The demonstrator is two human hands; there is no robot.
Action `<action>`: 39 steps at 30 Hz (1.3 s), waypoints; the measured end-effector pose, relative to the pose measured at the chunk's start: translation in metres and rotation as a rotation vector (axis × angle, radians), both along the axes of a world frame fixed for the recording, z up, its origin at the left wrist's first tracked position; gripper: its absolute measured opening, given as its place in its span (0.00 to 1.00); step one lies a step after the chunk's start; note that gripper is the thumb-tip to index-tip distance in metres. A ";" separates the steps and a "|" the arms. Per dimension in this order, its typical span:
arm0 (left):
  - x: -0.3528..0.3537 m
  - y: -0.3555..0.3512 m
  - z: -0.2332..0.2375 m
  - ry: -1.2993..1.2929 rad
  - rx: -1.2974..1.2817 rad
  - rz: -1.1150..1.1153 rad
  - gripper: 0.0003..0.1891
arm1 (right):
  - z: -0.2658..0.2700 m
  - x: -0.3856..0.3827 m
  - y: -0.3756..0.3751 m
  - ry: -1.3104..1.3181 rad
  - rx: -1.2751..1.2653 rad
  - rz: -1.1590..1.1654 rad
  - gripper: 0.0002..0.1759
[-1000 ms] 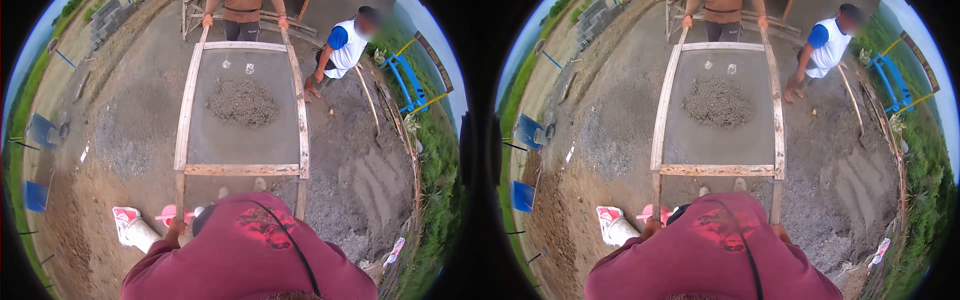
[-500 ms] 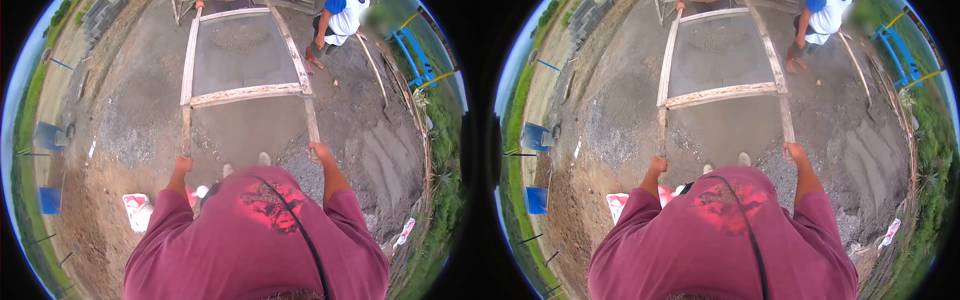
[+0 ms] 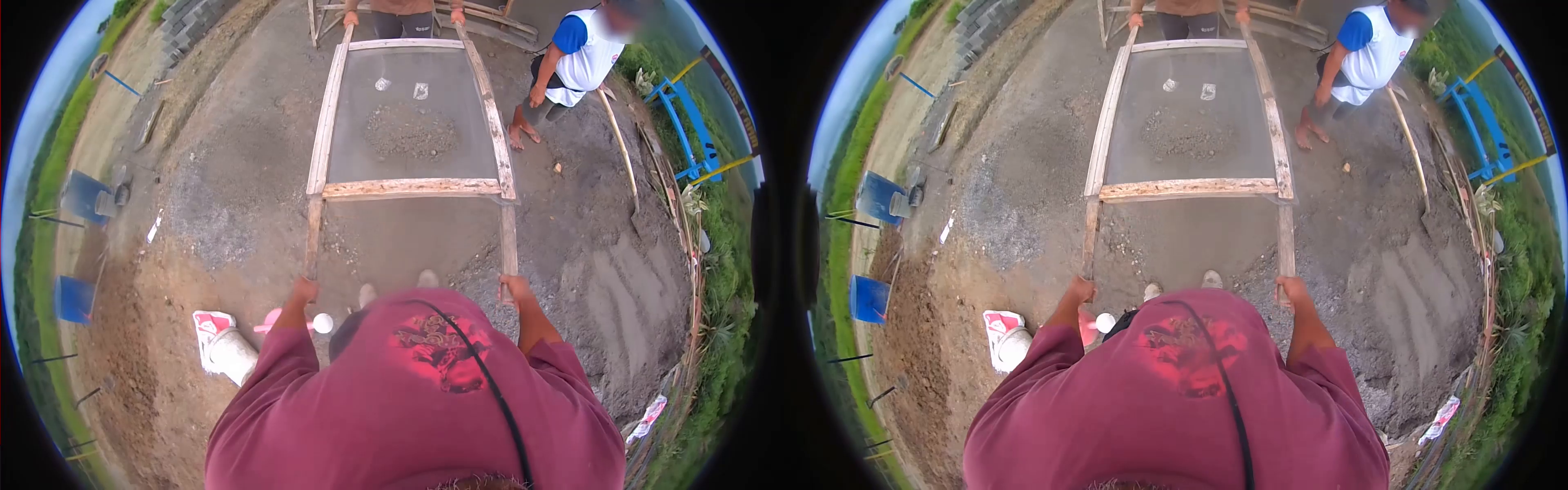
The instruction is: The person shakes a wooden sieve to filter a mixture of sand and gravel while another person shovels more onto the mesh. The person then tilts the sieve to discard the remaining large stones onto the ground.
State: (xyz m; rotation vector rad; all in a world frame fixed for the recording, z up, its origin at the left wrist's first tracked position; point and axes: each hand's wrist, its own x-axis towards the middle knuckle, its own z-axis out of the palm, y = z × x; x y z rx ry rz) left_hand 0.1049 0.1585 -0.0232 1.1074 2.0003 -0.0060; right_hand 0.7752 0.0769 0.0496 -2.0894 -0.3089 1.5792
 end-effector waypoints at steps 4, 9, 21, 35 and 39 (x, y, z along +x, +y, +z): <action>0.022 0.154 0.084 -0.003 0.161 -0.058 0.15 | 0.102 0.018 0.139 -0.037 0.063 0.136 0.22; 0.036 0.140 0.113 -0.069 0.137 -0.004 0.15 | 0.123 0.007 0.133 -0.082 0.035 0.131 0.21; -0.062 -0.138 0.088 -0.041 -0.188 -0.006 0.23 | -0.091 -0.067 -0.210 -0.344 -0.128 0.125 0.29; -0.044 0.183 0.150 -0.113 0.125 -0.064 0.18 | 0.121 -0.072 0.138 -0.070 0.007 0.071 0.20; -0.072 0.032 0.025 0.183 0.006 -0.304 0.19 | 0.031 -0.097 -0.011 -0.107 0.066 -0.034 0.14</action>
